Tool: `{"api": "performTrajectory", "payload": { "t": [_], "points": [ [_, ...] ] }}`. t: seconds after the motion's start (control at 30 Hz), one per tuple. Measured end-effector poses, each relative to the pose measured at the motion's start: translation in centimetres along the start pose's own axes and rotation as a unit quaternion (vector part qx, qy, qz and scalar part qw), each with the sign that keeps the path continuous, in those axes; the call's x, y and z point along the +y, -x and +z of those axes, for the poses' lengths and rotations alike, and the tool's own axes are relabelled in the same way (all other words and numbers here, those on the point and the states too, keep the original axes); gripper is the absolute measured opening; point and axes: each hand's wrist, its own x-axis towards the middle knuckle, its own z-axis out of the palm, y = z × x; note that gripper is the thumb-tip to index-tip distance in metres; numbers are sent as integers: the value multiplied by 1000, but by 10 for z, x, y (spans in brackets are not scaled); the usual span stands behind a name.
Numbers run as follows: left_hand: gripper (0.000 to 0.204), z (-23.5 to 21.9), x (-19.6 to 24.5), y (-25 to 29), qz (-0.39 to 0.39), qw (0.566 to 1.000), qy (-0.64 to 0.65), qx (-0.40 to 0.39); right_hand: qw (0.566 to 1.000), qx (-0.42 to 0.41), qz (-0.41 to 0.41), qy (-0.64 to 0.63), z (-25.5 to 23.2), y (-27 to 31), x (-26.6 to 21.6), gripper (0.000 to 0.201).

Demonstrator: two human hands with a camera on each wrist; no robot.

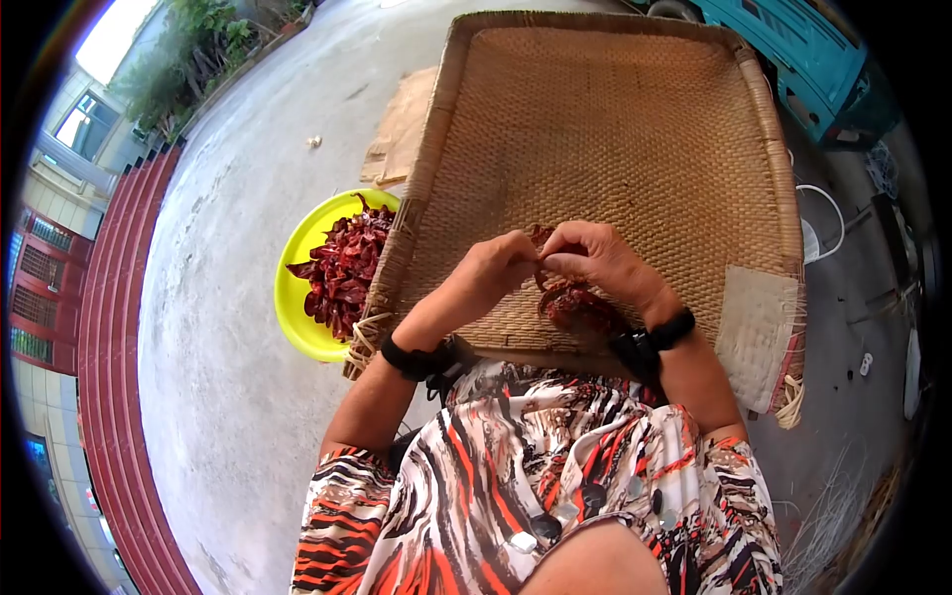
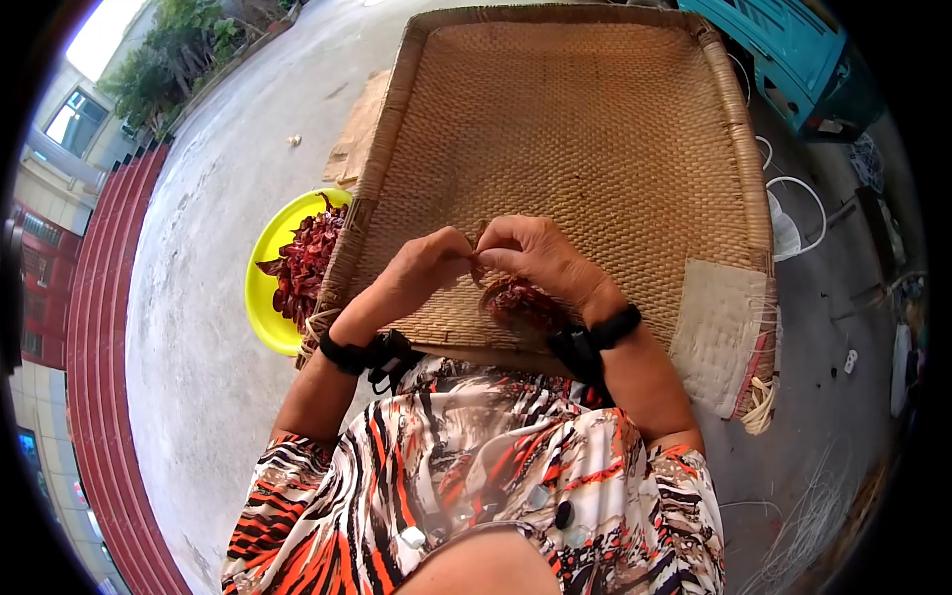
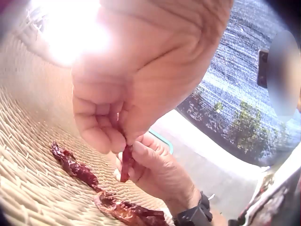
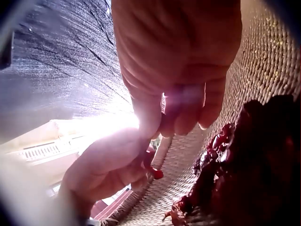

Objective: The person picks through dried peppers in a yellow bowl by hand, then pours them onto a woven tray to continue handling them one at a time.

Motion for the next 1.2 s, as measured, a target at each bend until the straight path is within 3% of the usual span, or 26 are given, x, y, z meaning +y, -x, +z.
{"api": "performTrajectory", "payload": {
  "t": [0.1,0.2,0.3,0.4,0.47,0.53,0.57,0.6,0.67,0.77,0.83,0.87,0.9,1.0,1.1,1.2],
  "points": [
    [9,-3,0,1,-88,984,152,-38,1000,-7,-3,-21,-1,3,-5,11],
    [9,-6,6,3,-144,965,220,-2,998,1,-7,-56,1,1,0,12],
    [9,-13,-3,8,-106,992,50,47,999,37,-9,1,1,0,1,15],
    [6,-27,-5,16,-48,991,27,124,988,98,-48,107,0,-1,8,18],
    [9,-49,-7,28,-66,981,-39,180,987,106,-41,116,-2,0,3,20],
    [16,-72,8,36,-192,899,-317,234,985,114,-43,126,-5,-3,11,20],
    [21,-83,0,42,-210,870,-372,245,983,118,-45,130,-5,-3,14,20],
    [17,-87,-1,48,-215,836,-419,282,984,111,-41,129,-4,-3,12,19],
    [19,-86,-5,51,-172,815,-452,319,986,96,-36,132,-4,-2,7,19],
    [23,-73,-5,38,-128,919,-326,180,987,77,-34,139,-2,-2,10,19],
    [28,-52,-18,19,-113,939,-315,76,987,67,-21,143,-3,-3,16,19],
    [32,-40,-44,9,-57,915,-400,-7,987,62,-14,146,-4,-4,19,19],
    [32,-28,-12,3,-82,925,-371,7,988,56,-12,144,-4,-4,22,19],
    [31,-7,-27,-15,-36,934,-354,-19,989,46,-5,144,-5,-5,28,19],
    [23,-1,-35,-26,-64,932,-352,-62,987,52,-11,152,-6,-5,28,18],
    [14,-1,-42,-32,-71,924,-370,-57,988,57,-15,141,-5,-5,29,17]
  ]
}}
